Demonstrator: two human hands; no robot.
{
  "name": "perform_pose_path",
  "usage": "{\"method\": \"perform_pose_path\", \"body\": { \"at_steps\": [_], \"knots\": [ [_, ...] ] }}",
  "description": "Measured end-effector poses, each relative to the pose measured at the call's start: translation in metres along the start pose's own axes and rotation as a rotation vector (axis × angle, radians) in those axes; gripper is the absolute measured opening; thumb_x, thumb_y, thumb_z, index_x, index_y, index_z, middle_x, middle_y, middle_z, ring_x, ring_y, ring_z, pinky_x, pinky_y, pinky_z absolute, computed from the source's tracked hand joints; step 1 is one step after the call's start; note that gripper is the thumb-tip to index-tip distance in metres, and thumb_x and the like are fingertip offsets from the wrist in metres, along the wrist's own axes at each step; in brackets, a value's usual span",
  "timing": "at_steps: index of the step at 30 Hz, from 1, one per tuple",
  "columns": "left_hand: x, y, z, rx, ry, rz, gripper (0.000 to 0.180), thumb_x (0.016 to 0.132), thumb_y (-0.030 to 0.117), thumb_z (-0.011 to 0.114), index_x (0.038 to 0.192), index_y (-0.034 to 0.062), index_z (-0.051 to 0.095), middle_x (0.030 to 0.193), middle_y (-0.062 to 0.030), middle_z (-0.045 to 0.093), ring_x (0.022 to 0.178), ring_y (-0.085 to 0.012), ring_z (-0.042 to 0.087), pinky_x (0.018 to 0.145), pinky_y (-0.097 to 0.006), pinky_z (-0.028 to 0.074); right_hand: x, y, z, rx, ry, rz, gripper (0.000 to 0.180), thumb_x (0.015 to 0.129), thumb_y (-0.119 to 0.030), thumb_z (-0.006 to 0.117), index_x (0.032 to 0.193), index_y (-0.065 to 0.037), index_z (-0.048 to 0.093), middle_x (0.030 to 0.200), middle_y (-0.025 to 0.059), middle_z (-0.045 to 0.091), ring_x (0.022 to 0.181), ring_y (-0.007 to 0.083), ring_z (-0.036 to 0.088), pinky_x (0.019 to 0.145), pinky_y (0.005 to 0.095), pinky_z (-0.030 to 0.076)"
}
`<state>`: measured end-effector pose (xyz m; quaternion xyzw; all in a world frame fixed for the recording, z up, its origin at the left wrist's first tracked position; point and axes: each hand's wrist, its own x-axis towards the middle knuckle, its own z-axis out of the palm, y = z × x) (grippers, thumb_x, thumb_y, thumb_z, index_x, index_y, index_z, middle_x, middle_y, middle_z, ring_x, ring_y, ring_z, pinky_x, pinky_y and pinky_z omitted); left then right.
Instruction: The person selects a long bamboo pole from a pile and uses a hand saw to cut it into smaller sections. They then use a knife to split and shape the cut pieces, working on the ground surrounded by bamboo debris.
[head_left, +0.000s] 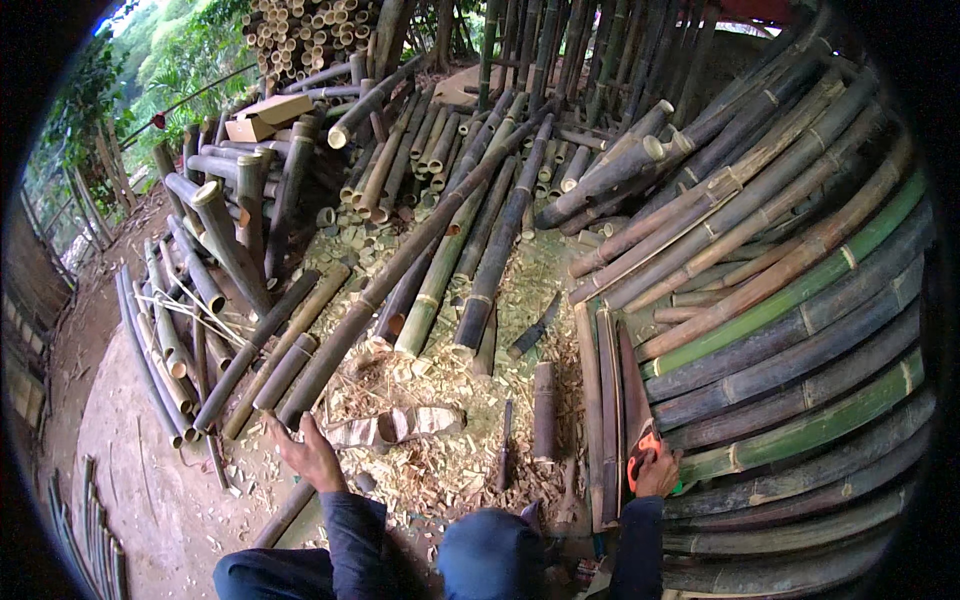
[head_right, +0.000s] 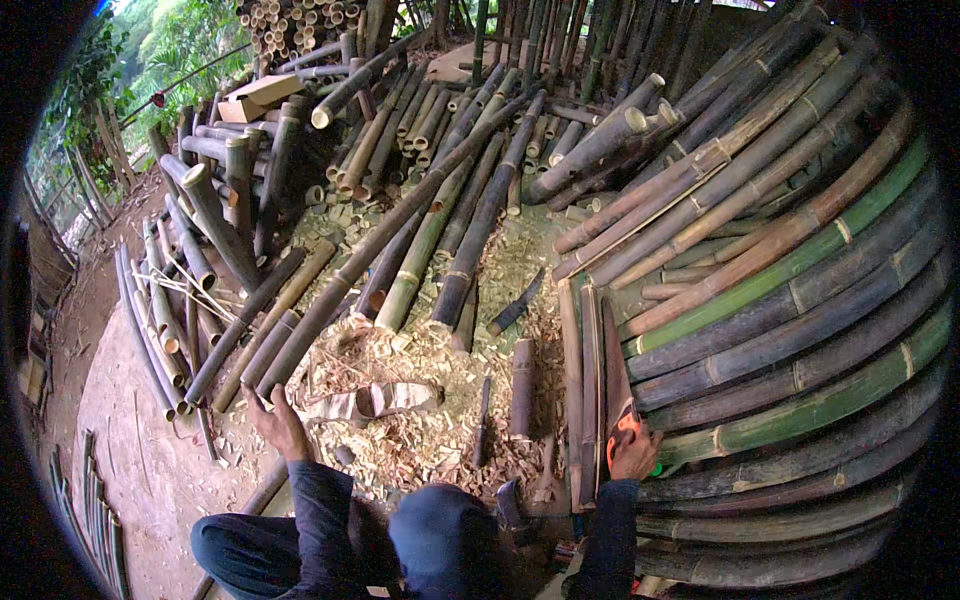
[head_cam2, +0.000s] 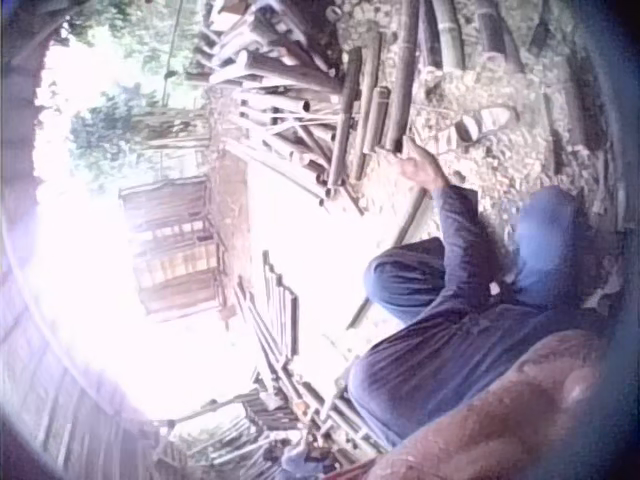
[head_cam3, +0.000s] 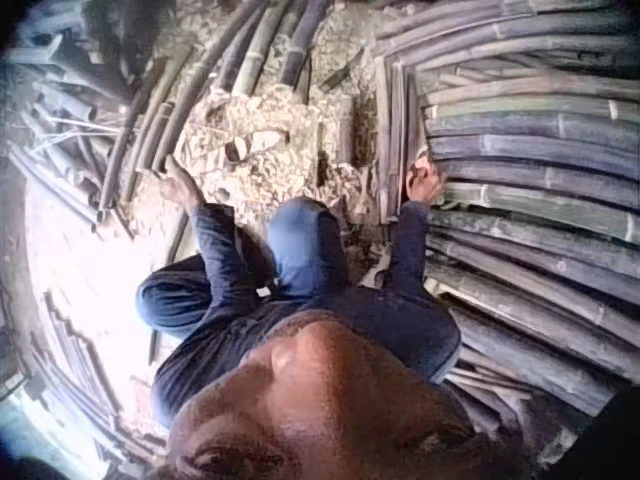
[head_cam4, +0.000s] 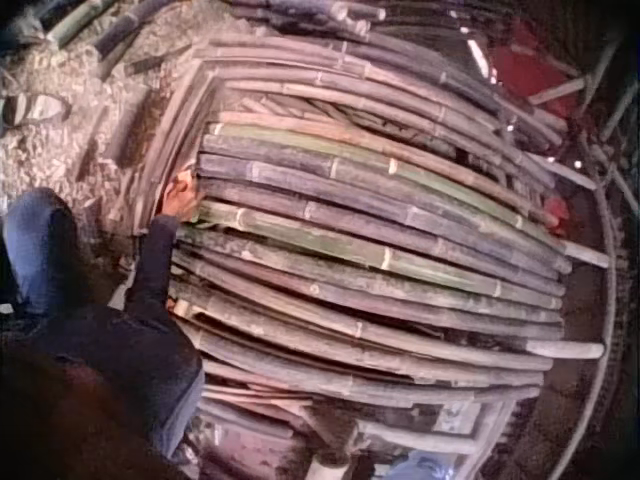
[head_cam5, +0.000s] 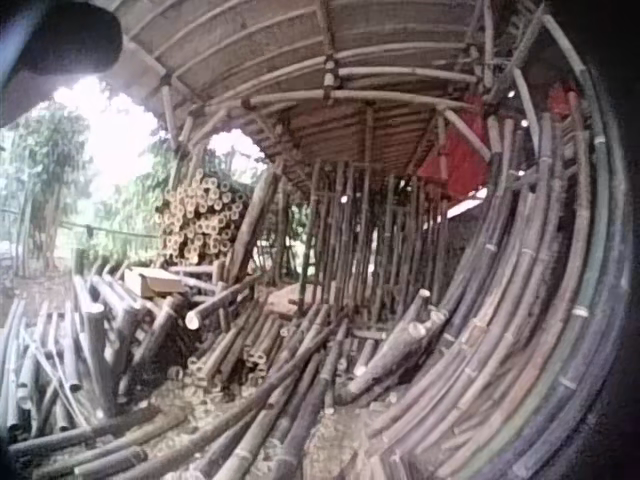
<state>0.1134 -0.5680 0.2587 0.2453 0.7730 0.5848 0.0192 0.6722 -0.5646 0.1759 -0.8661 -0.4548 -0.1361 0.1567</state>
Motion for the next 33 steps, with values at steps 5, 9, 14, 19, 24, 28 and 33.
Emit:
{"method": "perform_pose_path", "body": {
  "at_steps": [5, 9, 14, 19, 24, 28, 33],
  "knots": [
    [0.025, -0.059, 0.027, 0.072, -0.021, -0.041, 0.077, 0.093, 0.025, 0.063, 0.153, -0.0121, 0.031, 0.161, -0.0301, 0.029, 0.151, -0.0358, 0.03, 0.124, -0.039, 0.022, -0.002, 0.004, 0.032, -0.13, -0.312, -0.02, 0.025, 0.092, -0.018, 0.067, 0.115, -0.007, 0.065, 0.102, 0.0204, 0.068, 0.096, 0.0436, 0.067, 0.082, 0.0544, 0.054],
    [-0.018, -0.001, 0.056, -0.387, -0.189, -0.349, 0.066, 0.094, 0.016, 0.062, 0.152, -0.0063, 0.04, 0.147, -0.0261, 0.05, 0.134, -0.0313, 0.051, 0.116, -0.038, 0.036, 0.013, -0.026, 0.049, -0.108, -0.268, 0.031, 0.029, 0.092, -0.018, 0.068, 0.117, -0.004, 0.064, 0.114, 0.0209, 0.066, 0.109, 0.0429, 0.062, 0.088, 0.0561, 0.052],
    [-0.031, 0.035, 0.189, -0.613, -0.446, -0.492, 0.067, 0.09, 0.025, 0.069, 0.145, -0.0079, 0.047, 0.133, -0.0201, 0.061, 0.123, -0.0271, 0.057, 0.106, -0.035, 0.042, 0.024, -0.081, 0.005, -0.018, -0.138, -0.208, 0.039, 0.092, -0.02, 0.068, 0.127, -0.003, 0.063, 0.128, 0.0198, 0.06, 0.116, 0.0426, 0.057, 0.097, 0.0529, 0.048],
    [0.087, 0.076, 0.298, -0.294, -1.075, -0.262, 0.087, 0.083, 0.056, 0.071, 0.147, 0.0006, 0.05, 0.152, -0.0241, 0.047, 0.141, -0.038, 0.043, 0.112, -0.052, 0.039, -0.058, -0.176, 0.001, 0.358, -0.431, -0.495, 0.041, 0.095, -0.026, 0.064, 0.129, -0.003, 0.063, 0.127, 0.0234, 0.062, 0.12, 0.0423, 0.055, 0.102, 0.0511, 0.044],
    [0.195, 0.084, 0.21, 0.622, -1.033, 0.892, 0.048, 0.082, 0.033, 0.075, 0.112, -0.0035, 0.07, 0.103, -0.0266, 0.071, 0.097, -0.037, 0.071, 0.086, -0.046, 0.056, -0.116, -0.224, 0.014, 0.606, -0.747, -0.751, 0.038, 0.089, -0.014, 0.067, 0.124, 0.002, 0.063, 0.118, 0.0223, 0.064, 0.112, 0.0407, 0.06, 0.097, 0.0466, 0.048],
    [0.211, -0.068, 0.042, 0.799, -1.349, 0.68, 0.034, 0.077, 0.029, 0.077, 0.09, 0.0022, 0.061, 0.082, -0.0196, 0.063, 0.075, -0.0373, 0.062, 0.071, -0.049, 0.051, -0.11, -0.285, 0.059, 0.489, -0.689, -1.027, 0.067, 0.082, -0.002, 0.066, 0.145, 0.002, 0.045, 0.139, 0.0238, 0.051, 0.13, 0.0423, 0.047, 0.11, 0.0464, 0.041],
    [0.11, -0.297, -0.235, 1.186, -1.058, 0.078, 0.066, 0.059, 0.029, 0.089, 0.112, 0.0019, 0.059, 0.121, -0.0215, 0.06, 0.119, -0.0418, 0.055, 0.098, -0.05, 0.048, -0.117, -0.362, 0.113, 0.217, -0.645, -1.484, 0.091, 0.07, -0.018, 0.083, 0.147, 0.002, 0.038, 0.136, 0.0193, 0.049, 0.126, 0.0369, 0.047, 0.106, 0.0487, 0.044]
  ]
}}
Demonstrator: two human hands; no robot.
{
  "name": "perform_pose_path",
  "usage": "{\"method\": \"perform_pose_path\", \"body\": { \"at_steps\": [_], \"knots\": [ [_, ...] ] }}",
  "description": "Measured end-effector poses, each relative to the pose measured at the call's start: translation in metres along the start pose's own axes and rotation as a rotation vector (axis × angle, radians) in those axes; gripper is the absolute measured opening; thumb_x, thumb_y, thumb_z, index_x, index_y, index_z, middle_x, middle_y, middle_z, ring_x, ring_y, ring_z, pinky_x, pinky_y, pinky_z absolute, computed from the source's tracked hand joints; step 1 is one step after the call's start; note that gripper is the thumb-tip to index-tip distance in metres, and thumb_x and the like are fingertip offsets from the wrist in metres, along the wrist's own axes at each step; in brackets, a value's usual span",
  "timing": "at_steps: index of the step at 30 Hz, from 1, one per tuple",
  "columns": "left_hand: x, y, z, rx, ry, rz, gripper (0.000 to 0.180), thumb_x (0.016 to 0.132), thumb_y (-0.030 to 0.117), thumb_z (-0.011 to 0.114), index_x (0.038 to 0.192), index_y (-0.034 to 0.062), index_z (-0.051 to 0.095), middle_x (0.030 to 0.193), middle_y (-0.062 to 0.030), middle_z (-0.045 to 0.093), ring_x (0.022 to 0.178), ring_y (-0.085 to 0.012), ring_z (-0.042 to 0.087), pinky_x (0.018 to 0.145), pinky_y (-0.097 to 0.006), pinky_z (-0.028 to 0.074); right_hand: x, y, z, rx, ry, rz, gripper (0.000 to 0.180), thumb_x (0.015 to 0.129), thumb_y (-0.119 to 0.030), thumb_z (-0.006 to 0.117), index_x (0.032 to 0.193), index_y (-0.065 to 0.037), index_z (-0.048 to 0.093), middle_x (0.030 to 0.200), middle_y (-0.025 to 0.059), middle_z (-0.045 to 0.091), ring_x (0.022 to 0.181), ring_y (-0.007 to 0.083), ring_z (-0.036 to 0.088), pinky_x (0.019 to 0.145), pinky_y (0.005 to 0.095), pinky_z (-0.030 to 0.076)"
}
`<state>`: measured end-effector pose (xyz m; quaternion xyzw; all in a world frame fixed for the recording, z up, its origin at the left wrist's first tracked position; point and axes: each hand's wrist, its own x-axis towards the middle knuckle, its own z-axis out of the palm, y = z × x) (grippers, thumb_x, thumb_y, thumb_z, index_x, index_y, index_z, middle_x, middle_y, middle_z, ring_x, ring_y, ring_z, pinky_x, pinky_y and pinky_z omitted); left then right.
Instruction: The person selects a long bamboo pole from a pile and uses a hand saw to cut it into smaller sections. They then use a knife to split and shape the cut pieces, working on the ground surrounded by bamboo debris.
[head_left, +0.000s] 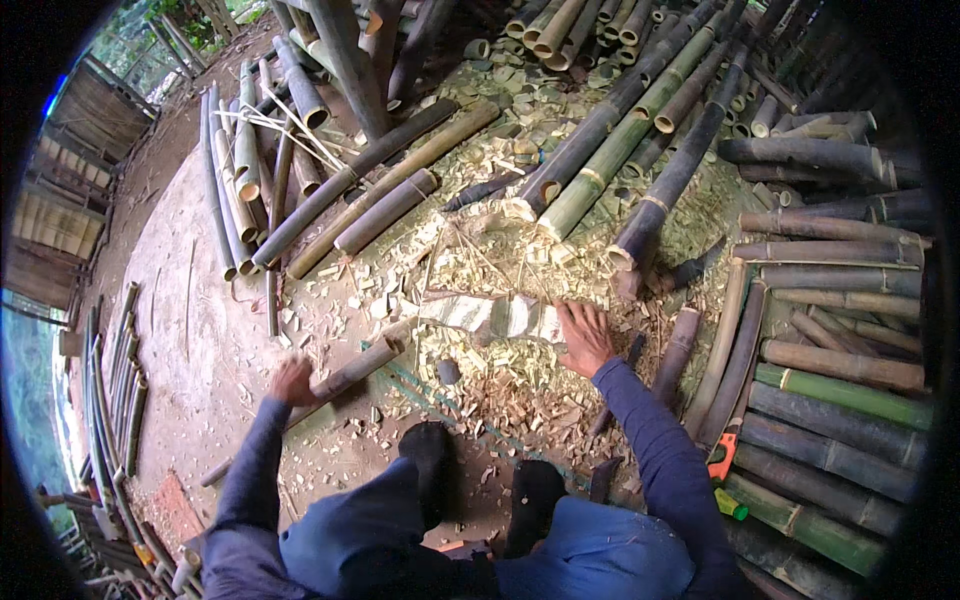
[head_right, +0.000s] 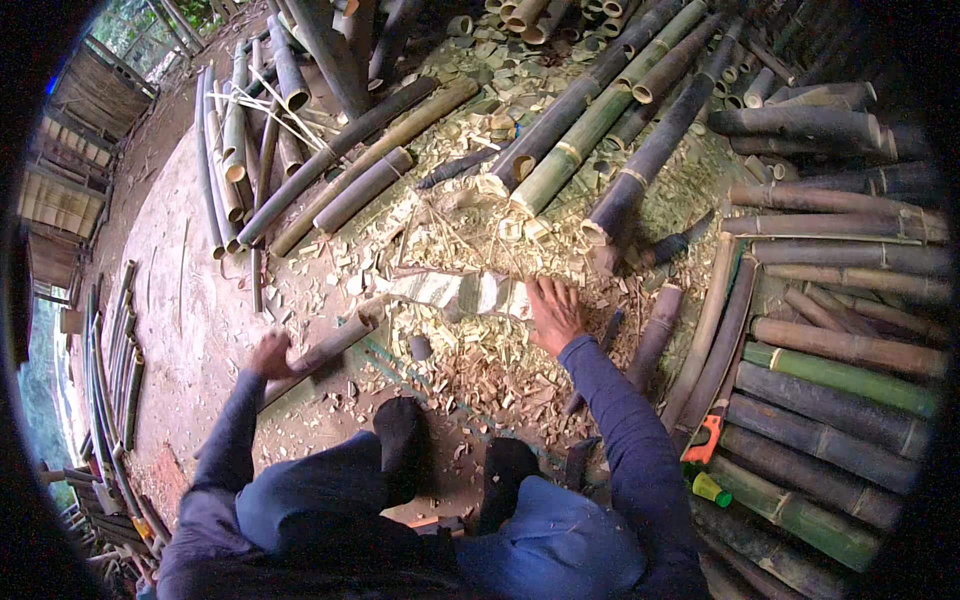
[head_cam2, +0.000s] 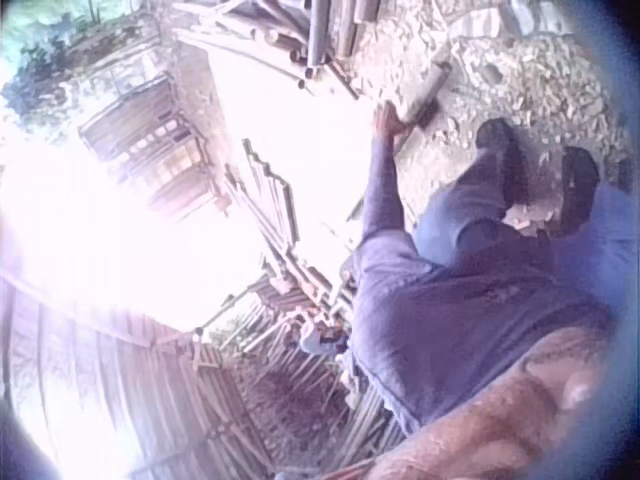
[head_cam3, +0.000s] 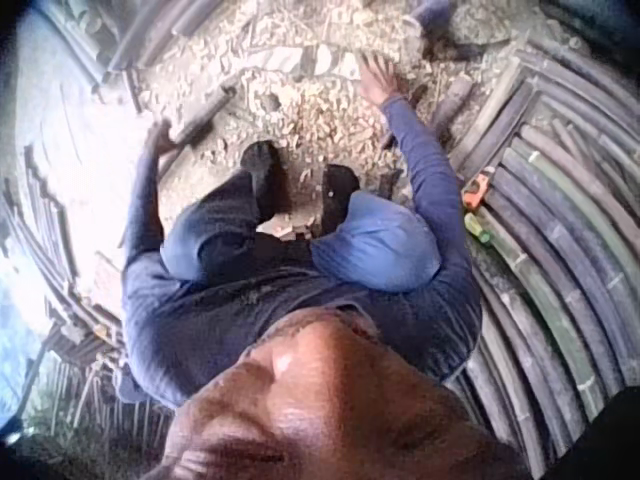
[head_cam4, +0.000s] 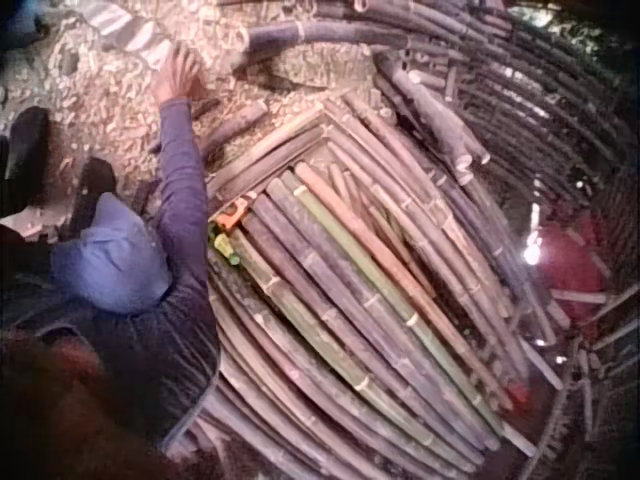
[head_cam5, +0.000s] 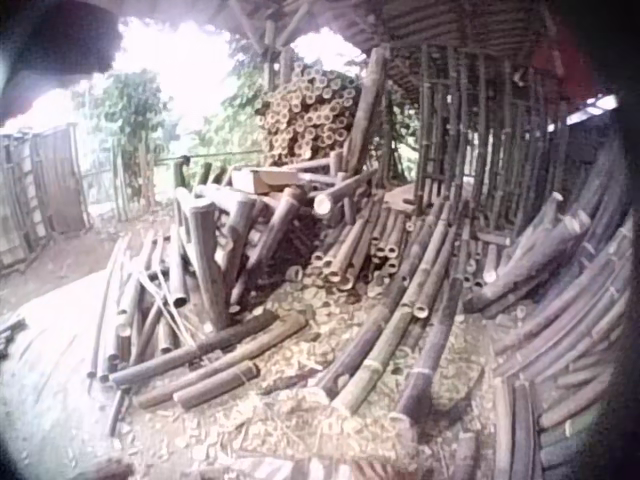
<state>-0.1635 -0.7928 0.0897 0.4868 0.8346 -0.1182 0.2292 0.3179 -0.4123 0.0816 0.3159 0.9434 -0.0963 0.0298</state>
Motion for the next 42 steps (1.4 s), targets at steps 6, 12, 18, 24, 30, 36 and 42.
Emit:
{"method": "perform_pose_path", "body": {
  "at_steps": [6, 12, 18, 24, 30, 36, 42],
  "knots": [
    [-0.048, 0.017, 0.077, -0.207, 0.322, -0.223, 0.051, 0.07, 0.015, 0.079, 0.116, 0.0095, 0.058, 0.112, -0.0175, 0.056, 0.109, -0.0403, 0.054, 0.09, -0.05, 0.045, -0.003, 0.012, -0.007, 0.897, -0.111, 0.137, 0.067, 0.071, -0.032, 0.079, 0.124, 0.0, 0.055, 0.108, 0.0126, 0.063, 0.102, 0.0271, 0.063, 0.089, 0.0401, 0.054],
    [-0.049, 0.034, 0.03, -0.4, 0.318, -0.199, 0.048, 0.072, 0.01, 0.074, 0.118, 0.0068, 0.06, 0.108, -0.0178, 0.063, 0.104, -0.0408, 0.058, 0.092, -0.047, 0.046, -0.033, -0.048, -0.103, 2.267, 0.241, 0.264, 0.063, 0.078, -0.043, 0.066, 0.128, -0.006, 0.055, 0.108, 0.0094, 0.063, 0.1, 0.0219, 0.063, 0.082, 0.0386, 0.055],
    [-0.035, 0.047, -0.045, -0.811, 0.667, 0.064, 0.061, 0.073, -0.001, 0.066, 0.133, -0.0009, 0.057, 0.118, -0.0219, 0.064, 0.11, -0.0402, 0.061, 0.101, -0.043, 0.047, -0.06, -0.08, -0.051, 1.462, 0.443, 0.625, 0.065, 0.087, -0.04, 0.072, 0.132, -0.001, 0.045, 0.11, 0.0119, 0.06, 0.094, 0.0227, 0.061, 0.081, 0.0411, 0.054],
    [-0.001, 0.155, -0.101, -0.407, 0.507, 0.284, 0.059, 0.069, 0.001, 0.067, 0.127, 0.0017, 0.062, 0.117, -0.0204, 0.066, 0.11, -0.0411, 0.061, 0.101, -0.046, 0.047, -0.087, -0.151, 0.044, 0.936, 0.191, 0.654, 0.084, 0.088, -0.044, 0.075, 0.138, 0.01, 0.034, 0.11, 0.0247, 0.059, 0.098, 0.0392, 0.062, 0.089, 0.0489, 0.05],
    [0.028, 0.164, -0.019, -0.233, 0.339, 0.424, 0.069, 0.069, 0.013, 0.08, 0.134, 0.0092, 0.057, 0.118, -0.0155, 0.061, 0.111, -0.0384, 0.057, 0.099, -0.047, 0.043, -0.066, -0.027, 0.02, 0.778, 0.561, 0.666, 0.032, 0.1, -0.02, 0.054, 0.121, 0.003, 0.05, 0.108, 0.019, 0.063, 0.103, 0.0328, 0.063, 0.091, 0.0432, 0.049],
    [0.027, 0.184, -0.03, -0.229, 0.384, 0.427, 0.084, 0.065, 0.019, 0.08, 0.143, 0.0103, 0.05, 0.127, -0.0151, 0.058, 0.119, -0.0378, 0.053, 0.105, -0.046, 0.041, -0.011, 0.227, -0.032, 0.168, 0.287, 0.875, 0.056, 0.103, -0.037, 0.047, 0.147, -0.003, 0.047, 0.141, 0.0267, 0.056, 0.128, 0.0431, 0.055, 0.107, 0.0493, 0.042],
    [0.031, 0.177, -0.046, -0.261, 0.094, 0.466, 0.076, 0.064, 0.021, 0.08, 0.135, 0.0113, 0.055, 0.132, -0.0155, 0.059, 0.126, -0.0362, 0.053, 0.106, -0.048, 0.041, 0.036, 0.247, 0.008, 0.468, 0.085, 0.905, 0.064, 0.103, -0.047, 0.052, 0.148, -0.002, 0.048, 0.149, 0.023, 0.052, 0.136, 0.039, 0.05, 0.113, 0.0424, 0.037]
  ]
}}
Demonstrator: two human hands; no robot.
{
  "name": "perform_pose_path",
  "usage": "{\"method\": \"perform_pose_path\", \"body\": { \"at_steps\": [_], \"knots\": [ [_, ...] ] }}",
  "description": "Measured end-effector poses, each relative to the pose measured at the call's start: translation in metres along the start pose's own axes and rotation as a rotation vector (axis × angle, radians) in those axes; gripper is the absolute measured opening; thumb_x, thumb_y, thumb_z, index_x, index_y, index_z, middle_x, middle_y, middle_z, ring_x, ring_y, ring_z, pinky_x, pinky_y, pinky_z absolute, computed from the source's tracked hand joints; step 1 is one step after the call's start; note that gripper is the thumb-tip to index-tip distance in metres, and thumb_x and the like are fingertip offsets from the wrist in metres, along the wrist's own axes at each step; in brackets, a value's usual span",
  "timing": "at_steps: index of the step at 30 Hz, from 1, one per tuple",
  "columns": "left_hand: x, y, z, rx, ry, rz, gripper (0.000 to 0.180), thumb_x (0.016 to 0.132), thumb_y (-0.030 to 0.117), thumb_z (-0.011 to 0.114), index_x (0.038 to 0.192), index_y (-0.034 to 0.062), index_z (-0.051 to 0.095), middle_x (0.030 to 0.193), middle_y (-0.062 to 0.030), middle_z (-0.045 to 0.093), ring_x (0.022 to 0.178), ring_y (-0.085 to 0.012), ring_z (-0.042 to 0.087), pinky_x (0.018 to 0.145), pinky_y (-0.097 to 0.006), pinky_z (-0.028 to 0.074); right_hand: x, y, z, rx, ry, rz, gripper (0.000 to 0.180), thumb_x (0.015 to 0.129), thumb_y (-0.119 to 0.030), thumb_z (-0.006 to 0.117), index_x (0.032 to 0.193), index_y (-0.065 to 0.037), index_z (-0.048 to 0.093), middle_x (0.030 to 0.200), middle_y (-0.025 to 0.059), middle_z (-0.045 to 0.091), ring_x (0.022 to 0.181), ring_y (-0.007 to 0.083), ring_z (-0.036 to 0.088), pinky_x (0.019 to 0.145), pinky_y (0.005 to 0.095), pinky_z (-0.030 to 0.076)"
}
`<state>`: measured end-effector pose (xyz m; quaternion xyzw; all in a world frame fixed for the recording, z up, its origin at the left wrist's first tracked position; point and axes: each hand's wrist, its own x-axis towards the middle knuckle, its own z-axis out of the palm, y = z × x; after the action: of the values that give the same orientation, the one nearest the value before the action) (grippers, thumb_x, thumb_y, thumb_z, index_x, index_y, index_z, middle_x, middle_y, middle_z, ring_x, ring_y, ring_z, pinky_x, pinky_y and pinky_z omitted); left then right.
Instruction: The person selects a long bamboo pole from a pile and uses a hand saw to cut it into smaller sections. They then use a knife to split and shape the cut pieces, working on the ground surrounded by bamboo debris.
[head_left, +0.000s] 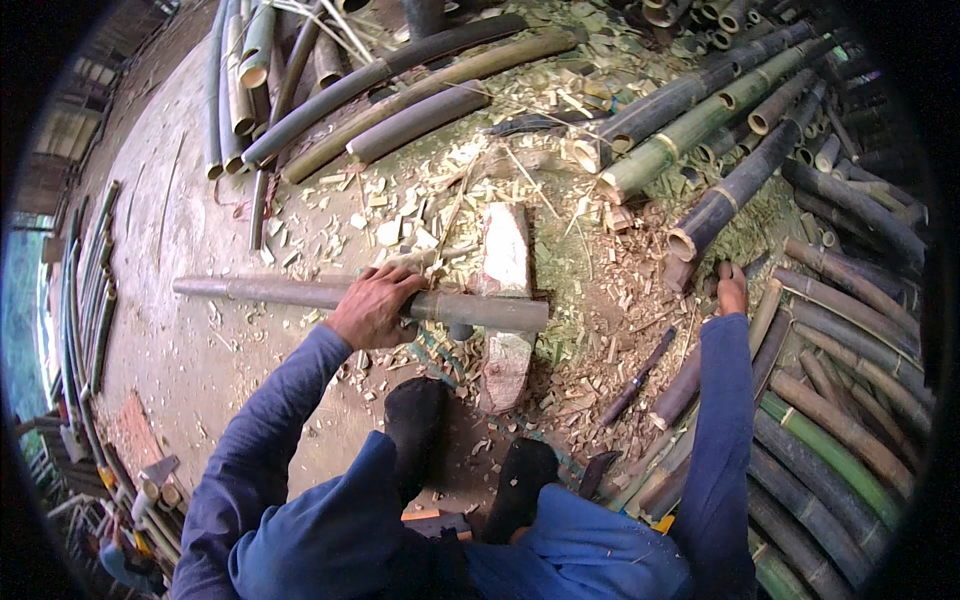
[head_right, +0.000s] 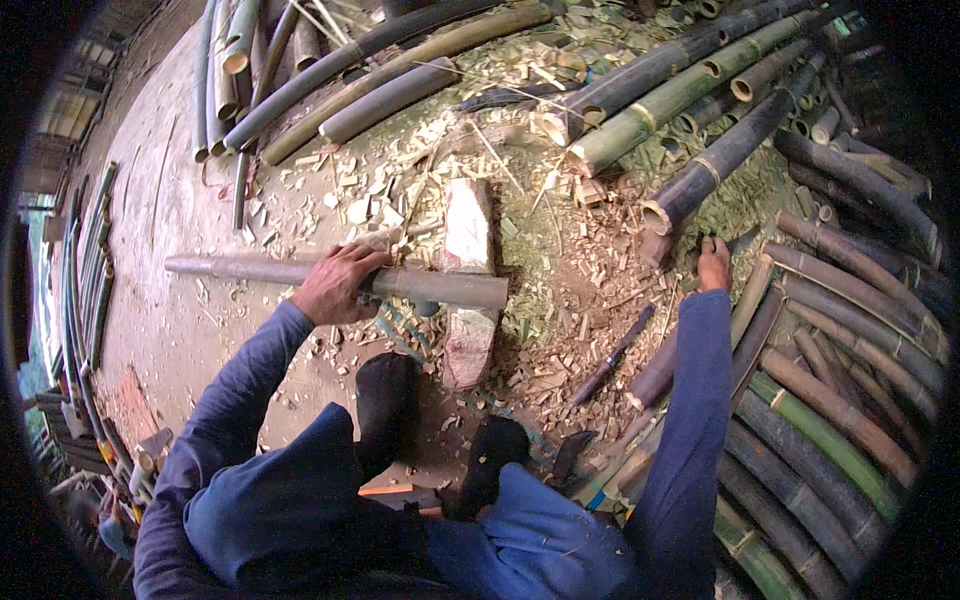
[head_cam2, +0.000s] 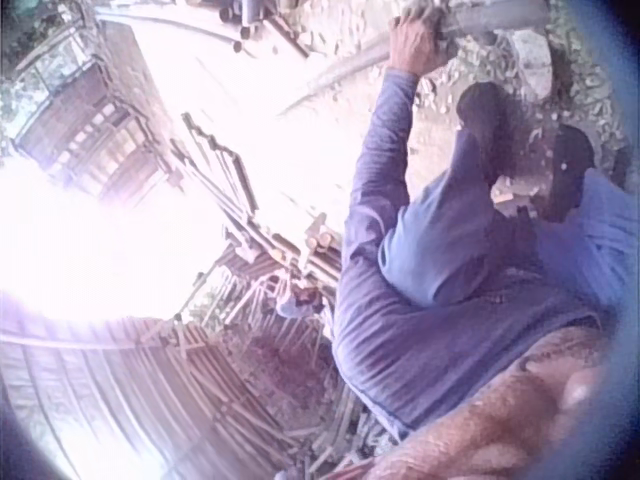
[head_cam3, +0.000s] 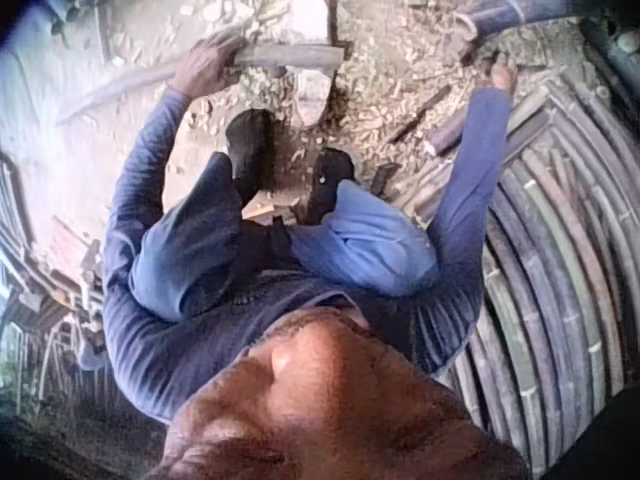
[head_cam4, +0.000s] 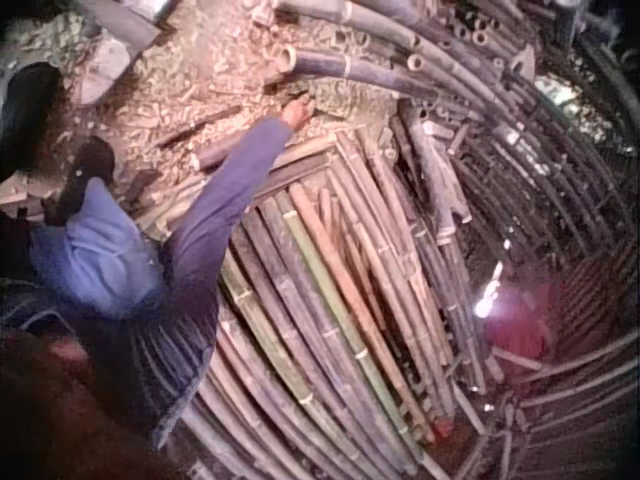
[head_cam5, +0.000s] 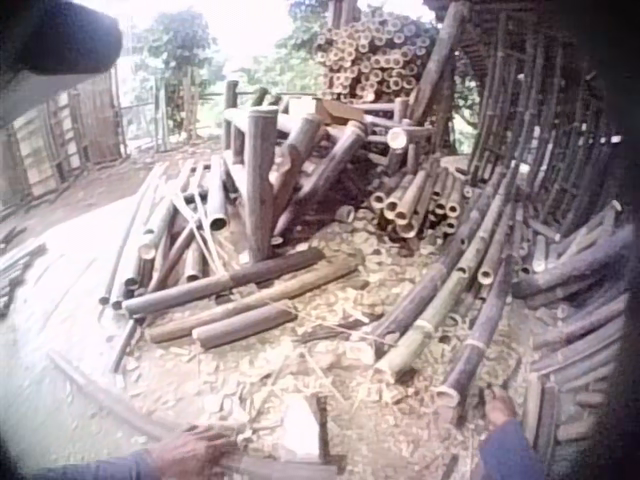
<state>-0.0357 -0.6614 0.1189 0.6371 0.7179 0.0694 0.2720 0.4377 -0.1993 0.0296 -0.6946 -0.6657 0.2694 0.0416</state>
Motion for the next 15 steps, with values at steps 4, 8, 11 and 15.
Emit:
{"method": "perform_pose_path", "body": {
  "at_steps": [4, 8, 11, 15],
  "knots": [
    [0.037, 0.003, -0.003, -0.117, -0.351, -0.177, 0.063, 0.071, 0.023, 0.082, 0.127, 0.0103, 0.057, 0.131, -0.0134, 0.06, 0.126, -0.0337, 0.056, 0.101, -0.046, 0.045, 0.012, 0.048, -0.016, -0.112, 0.19, -0.198, 0.038, 0.101, -0.038, 0.057, 0.118, -0.004, 0.062, 0.114, 0.0244, 0.066, 0.1, 0.0389, 0.064, 0.083, 0.0501, 0.05],
    [0.034, 0.001, 0.01, 0.088, 0.107, 0.028, 0.056, 0.069, 0.026, 0.087, 0.116, 0.0106, 0.06, 0.108, -0.0135, 0.065, 0.108, -0.0361, 0.064, 0.091, -0.048, 0.052, -0.023, 0.061, -0.067, 0.736, 0.31, 0.002, 0.022, 0.099, -0.021, 0.065, 0.114, -0.006, 0.058, 0.112, 0.0151, 0.065, 0.086, 0.0226, 0.064, 0.063, 0.0353, 0.056],
    [0.004, -0.022, 0.012, 0.062, 0.002, -0.033, 0.047, 0.069, 0.024, 0.084, 0.108, 0.0098, 0.063, 0.101, -0.0131, 0.066, 0.103, -0.0352, 0.067, 0.089, -0.049, 0.053, -0.14, -0.018, -0.041, 1.076, 0.235, -0.145, 0.039, 0.098, -0.015, 0.065, 0.133, -0.011, 0.048, 0.101, 0.0128, 0.063, 0.073, 0.0226, 0.062, 0.059, 0.0341, 0.055],
    [0.014, -0.018, 0.009, 0.045, -0.047, -0.015, 0.036, 0.069, 0.02, 0.08, 0.102, 0.0117, 0.066, 0.101, -0.0115, 0.068, 0.103, -0.033, 0.068, 0.089, -0.05, 0.052, -0.256, -0.058, -0.066, 1.137, 0.149, -0.201, 0.043, 0.099, -0.022, 0.063, 0.137, -0.01, 0.046, 0.094, 0.0109, 0.061, 0.069, 0.0194, 0.062, 0.055, 0.0327, 0.053]
  ]
}}
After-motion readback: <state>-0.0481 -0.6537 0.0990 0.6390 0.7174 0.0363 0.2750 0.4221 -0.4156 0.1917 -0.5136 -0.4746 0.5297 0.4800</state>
